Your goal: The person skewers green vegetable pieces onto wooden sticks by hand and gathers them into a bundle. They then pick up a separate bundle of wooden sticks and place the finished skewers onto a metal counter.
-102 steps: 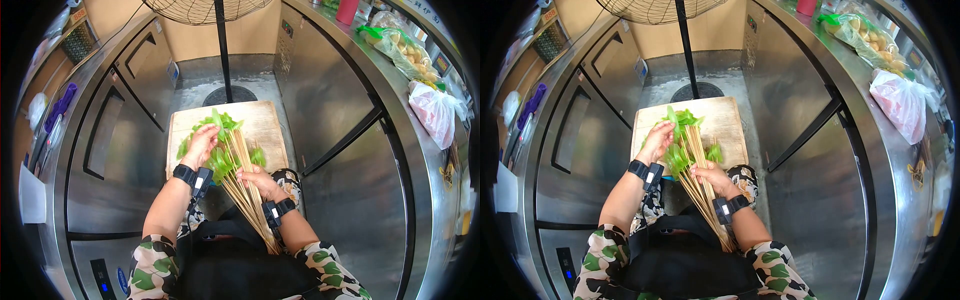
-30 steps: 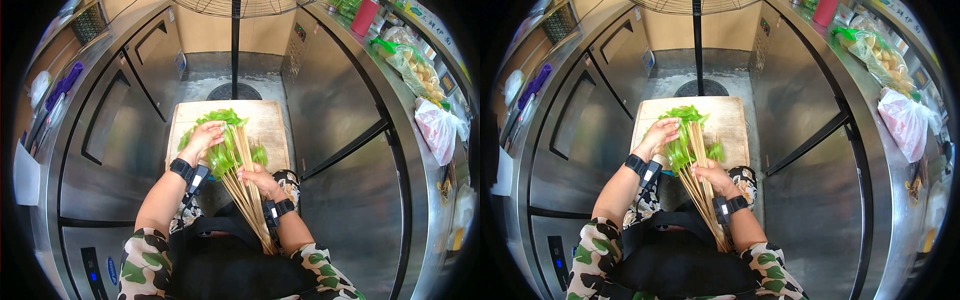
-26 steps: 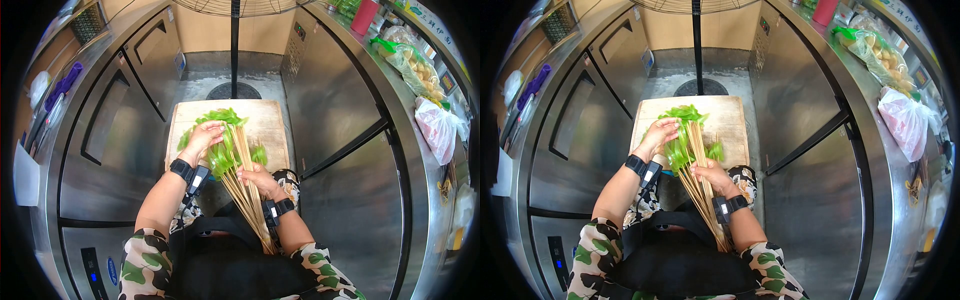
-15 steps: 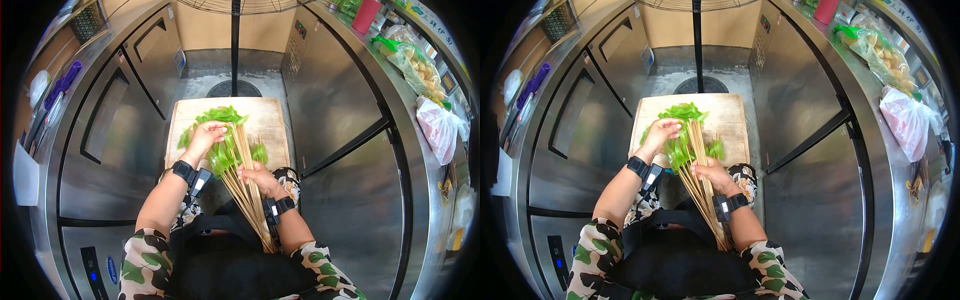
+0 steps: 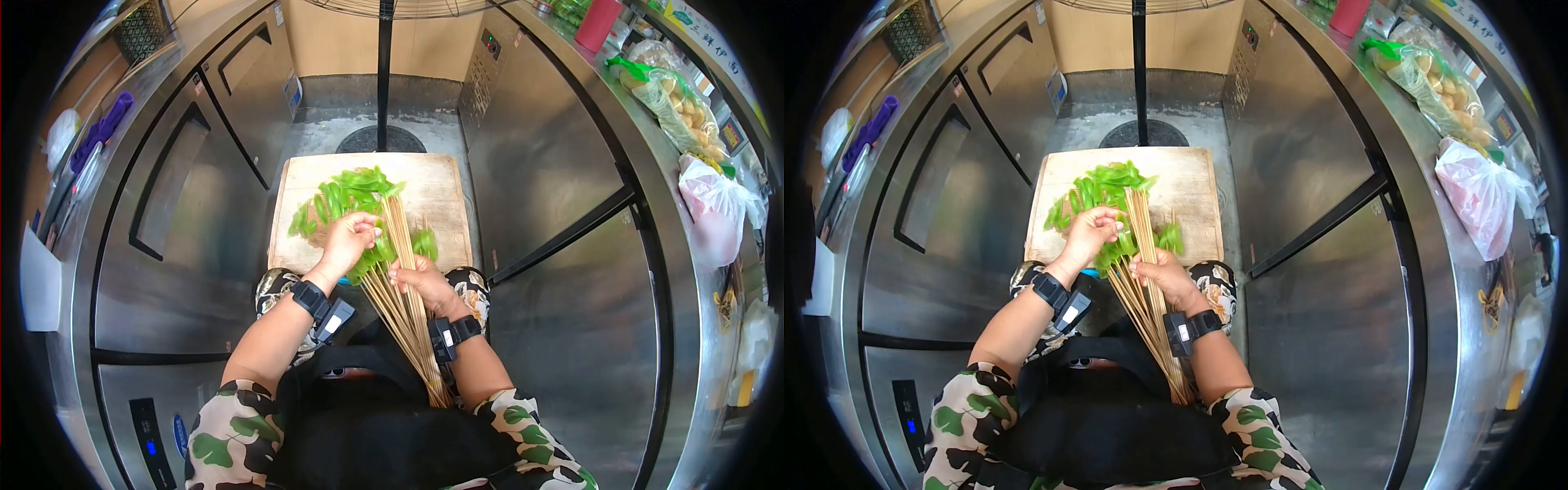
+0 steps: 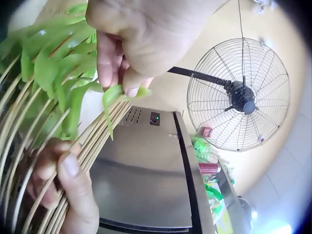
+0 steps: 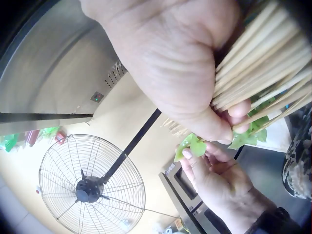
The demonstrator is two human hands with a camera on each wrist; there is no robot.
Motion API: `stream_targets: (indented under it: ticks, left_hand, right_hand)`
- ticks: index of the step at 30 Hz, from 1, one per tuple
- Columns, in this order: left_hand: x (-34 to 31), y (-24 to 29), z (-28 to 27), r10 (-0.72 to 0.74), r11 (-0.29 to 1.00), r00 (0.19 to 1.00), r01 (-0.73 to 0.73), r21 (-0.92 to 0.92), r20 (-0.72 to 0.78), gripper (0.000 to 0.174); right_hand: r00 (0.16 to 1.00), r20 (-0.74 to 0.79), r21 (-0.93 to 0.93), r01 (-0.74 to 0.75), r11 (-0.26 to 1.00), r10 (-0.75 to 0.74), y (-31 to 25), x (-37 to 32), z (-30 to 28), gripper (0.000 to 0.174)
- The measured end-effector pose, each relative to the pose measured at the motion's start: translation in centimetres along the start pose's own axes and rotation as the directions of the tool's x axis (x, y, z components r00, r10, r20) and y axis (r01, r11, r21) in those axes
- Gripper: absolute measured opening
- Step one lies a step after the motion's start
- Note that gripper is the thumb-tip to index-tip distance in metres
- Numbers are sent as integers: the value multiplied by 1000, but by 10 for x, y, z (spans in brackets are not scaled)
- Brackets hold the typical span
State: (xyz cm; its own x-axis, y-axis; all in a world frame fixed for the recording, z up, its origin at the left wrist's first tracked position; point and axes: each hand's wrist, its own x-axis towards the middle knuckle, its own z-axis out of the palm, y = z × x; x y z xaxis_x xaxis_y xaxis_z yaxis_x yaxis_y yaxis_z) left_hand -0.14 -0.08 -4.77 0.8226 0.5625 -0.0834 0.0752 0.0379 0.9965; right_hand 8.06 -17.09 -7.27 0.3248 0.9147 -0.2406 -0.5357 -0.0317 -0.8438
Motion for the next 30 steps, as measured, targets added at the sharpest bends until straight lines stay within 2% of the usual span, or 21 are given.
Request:
stream_targets:
  ticks: [4, 8, 10, 11, 13, 16, 17, 18, 20, 22, 25, 27, 29, 30]
  left_hand:
    - [1, -9, 5, 29, 995, 998, -23, 99, -62, 16]
    - [8, -24, 8, 104, 956, 987, -65, 287, -124, 14]
    - [11, -28, 10, 175, 899, 974, -99, 426, -143, 15]
    - [13, -29, 10, 125, 894, 983, -53, 444, -136, 15]
    - [17, -30, 12, 25, 877, 992, 39, 479, -126, 18]
    - [17, -25, 19, 45, 782, 985, 67, 620, -164, 15]
    - [15, -24, 19, 53, 740, 983, 80, 668, -178, 15]
    - [18, -32, 18, 130, 739, 977, 18, 673, -169, 14]
    - [14, -30, 15, 68, 924, 992, -22, 383, -107, 11]
    - [10, -19, 7, 41, 999, 999, -40, 33, -34, 10]
    - [18, -16, -29, 109, 994, 970, -109, 15, -218, 8]
    - [38, -34, -62, 52, 992, 878, 8, 123, -477, 6]
    - [72, -92, -108, 79, 900, 864, 153, 408, -498, 9]
    - [75, -90, -113, 67, 816, 855, 249, 522, -514, 14]
  right_hand:
    - [996, -82, -2, 20, 1000, -20, 2, -1, 4, 11]
    - [977, -190, -11, 92, 996, -93, -3, -9, 10, 10]
    - [996, -77, 210, 65, 975, -50, -9, -15, 6, 10]
    - [999, -13, 317, 40, 948, -37, -13, -17, 4, 10]
    - [998, 68, 321, -36, 946, 15, -17, -20, 5, 14]
    - [977, 153, 227, -181, 957, 149, -13, -17, 0, 16]
    - [978, 124, 196, -189, 962, 167, -14, -17, 3, 17]
    - [978, 96, 165, -198, 966, 185, -17, -17, 8, 18]
    - [979, 68, 123, -201, 972, 194, -19, -16, 9, 21]
    - [986, 32, 142, -168, 975, 165, -18, -16, 11, 21]
    - [990, -11, 169, -140, 976, 144, -18, -17, 11, 22]
    - [989, -21, 171, -139, 976, 144, -20, -17, 12, 23]
    - [990, -15, 153, -139, 978, 143, -18, -14, 11, 23]
    - [990, -12, 143, -139, 980, 142, -18, -13, 11, 24]
